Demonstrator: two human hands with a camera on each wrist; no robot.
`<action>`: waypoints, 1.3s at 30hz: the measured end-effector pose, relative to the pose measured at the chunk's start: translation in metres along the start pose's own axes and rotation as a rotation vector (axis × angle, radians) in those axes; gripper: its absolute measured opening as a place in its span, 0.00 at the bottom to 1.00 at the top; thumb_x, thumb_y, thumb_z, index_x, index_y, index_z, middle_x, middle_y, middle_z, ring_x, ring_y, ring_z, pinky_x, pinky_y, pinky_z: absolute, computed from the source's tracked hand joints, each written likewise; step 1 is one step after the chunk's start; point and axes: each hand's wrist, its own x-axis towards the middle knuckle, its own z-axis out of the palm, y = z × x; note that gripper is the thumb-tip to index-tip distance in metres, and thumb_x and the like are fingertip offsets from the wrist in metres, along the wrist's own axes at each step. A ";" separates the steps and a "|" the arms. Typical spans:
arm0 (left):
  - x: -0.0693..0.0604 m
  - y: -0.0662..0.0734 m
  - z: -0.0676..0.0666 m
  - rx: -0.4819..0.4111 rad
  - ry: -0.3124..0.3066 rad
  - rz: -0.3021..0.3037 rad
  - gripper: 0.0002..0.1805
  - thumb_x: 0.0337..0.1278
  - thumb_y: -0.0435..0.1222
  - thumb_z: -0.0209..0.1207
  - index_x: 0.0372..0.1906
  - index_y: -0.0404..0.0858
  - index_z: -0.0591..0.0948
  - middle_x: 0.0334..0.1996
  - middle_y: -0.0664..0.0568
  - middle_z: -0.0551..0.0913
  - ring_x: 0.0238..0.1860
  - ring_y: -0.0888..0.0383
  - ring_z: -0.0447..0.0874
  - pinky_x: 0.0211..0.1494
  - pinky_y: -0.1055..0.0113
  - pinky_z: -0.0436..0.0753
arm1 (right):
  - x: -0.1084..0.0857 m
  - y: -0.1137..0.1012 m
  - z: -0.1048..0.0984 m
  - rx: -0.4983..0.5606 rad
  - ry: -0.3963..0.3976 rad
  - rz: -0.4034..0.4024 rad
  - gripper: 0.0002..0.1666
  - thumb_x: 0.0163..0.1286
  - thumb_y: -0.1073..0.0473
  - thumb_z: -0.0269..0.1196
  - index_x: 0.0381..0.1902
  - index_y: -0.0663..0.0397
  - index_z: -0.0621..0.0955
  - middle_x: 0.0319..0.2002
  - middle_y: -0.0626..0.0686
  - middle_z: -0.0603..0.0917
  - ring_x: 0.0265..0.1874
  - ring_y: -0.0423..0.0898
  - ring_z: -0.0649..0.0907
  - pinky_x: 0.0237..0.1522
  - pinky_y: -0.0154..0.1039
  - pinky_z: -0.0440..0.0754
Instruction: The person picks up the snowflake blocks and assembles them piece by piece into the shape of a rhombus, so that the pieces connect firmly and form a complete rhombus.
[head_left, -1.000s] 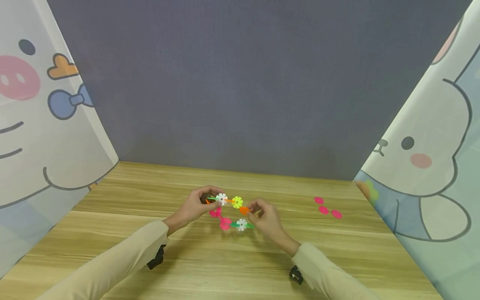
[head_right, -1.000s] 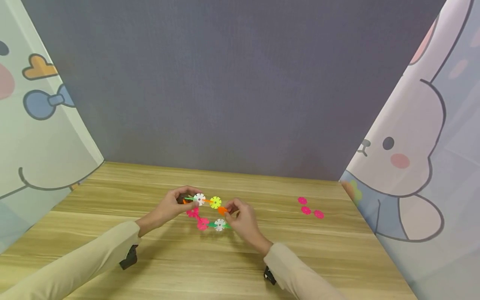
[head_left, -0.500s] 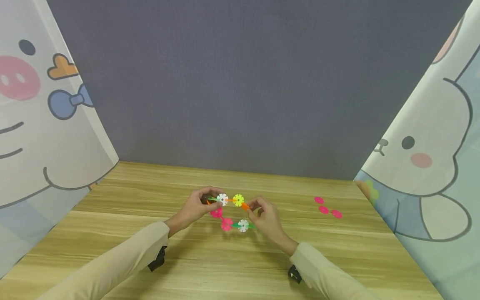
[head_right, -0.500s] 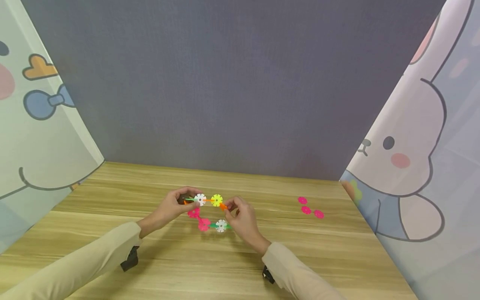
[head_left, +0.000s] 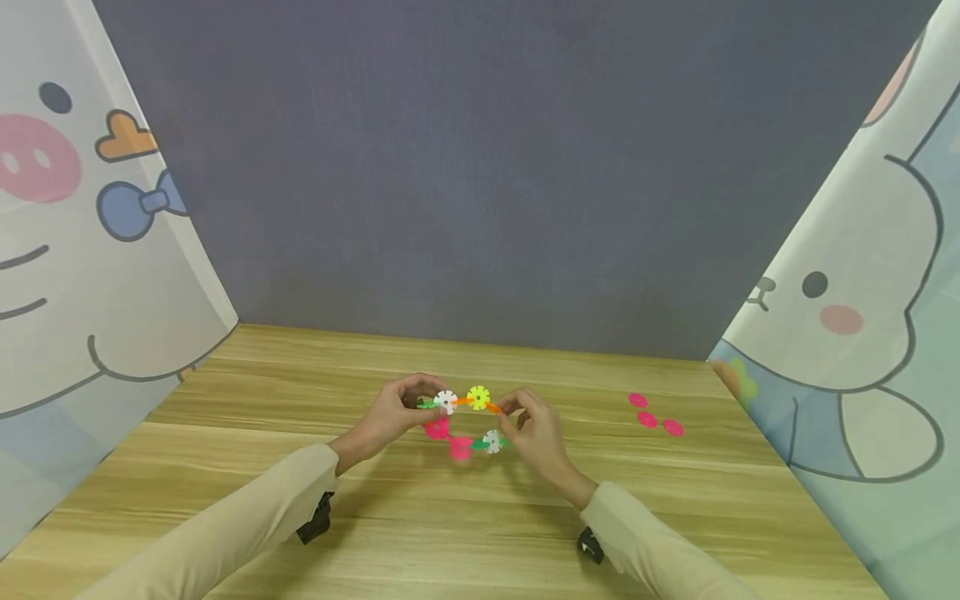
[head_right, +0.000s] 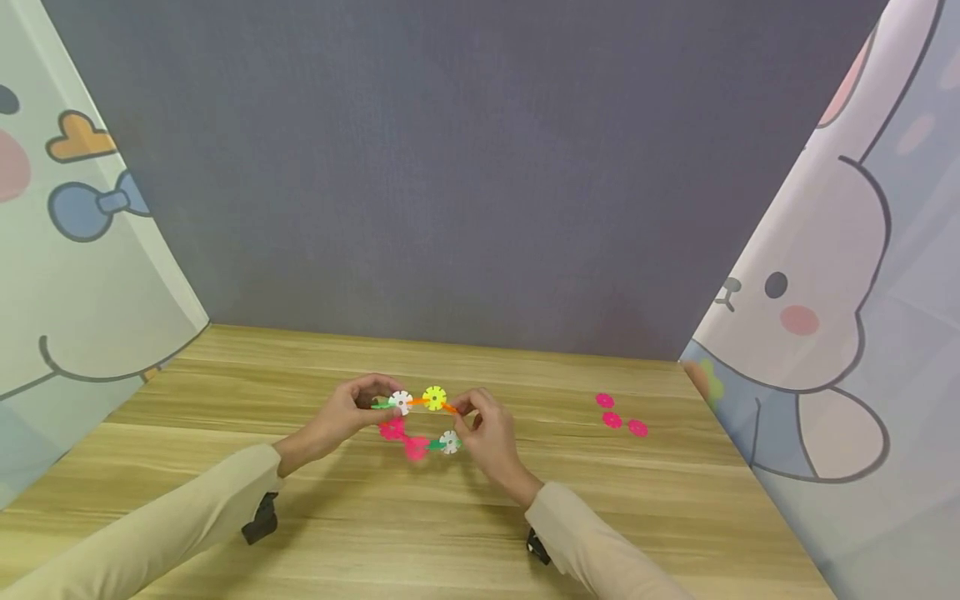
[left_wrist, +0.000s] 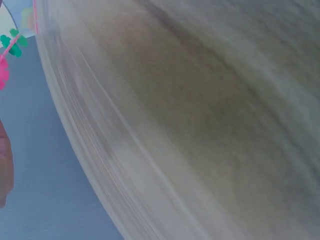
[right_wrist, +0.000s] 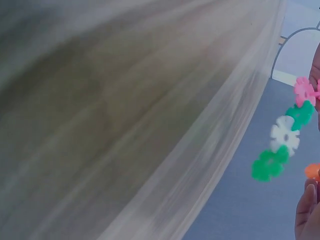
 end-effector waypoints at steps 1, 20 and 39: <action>0.000 0.000 0.000 0.002 -0.005 -0.001 0.20 0.48 0.40 0.65 0.49 0.42 0.77 0.48 0.46 0.78 0.41 0.56 0.79 0.38 0.57 0.80 | 0.000 0.001 0.000 -0.002 0.002 -0.003 0.11 0.51 0.75 0.64 0.30 0.57 0.79 0.30 0.50 0.81 0.28 0.44 0.79 0.22 0.34 0.77; 0.008 0.004 -0.005 0.103 -0.254 0.139 0.29 0.54 0.35 0.61 0.63 0.45 0.68 0.56 0.48 0.75 0.51 0.49 0.78 0.48 0.61 0.79 | 0.008 0.004 -0.007 0.030 -0.046 -0.104 0.09 0.53 0.73 0.64 0.30 0.56 0.80 0.29 0.53 0.82 0.27 0.46 0.80 0.19 0.34 0.76; 0.012 0.007 -0.002 0.208 -0.229 0.194 0.26 0.54 0.33 0.61 0.60 0.40 0.71 0.47 0.44 0.78 0.41 0.51 0.79 0.28 0.70 0.77 | 0.011 -0.001 -0.005 -0.009 -0.106 -0.107 0.08 0.54 0.71 0.65 0.31 0.55 0.81 0.30 0.49 0.83 0.28 0.40 0.79 0.22 0.32 0.77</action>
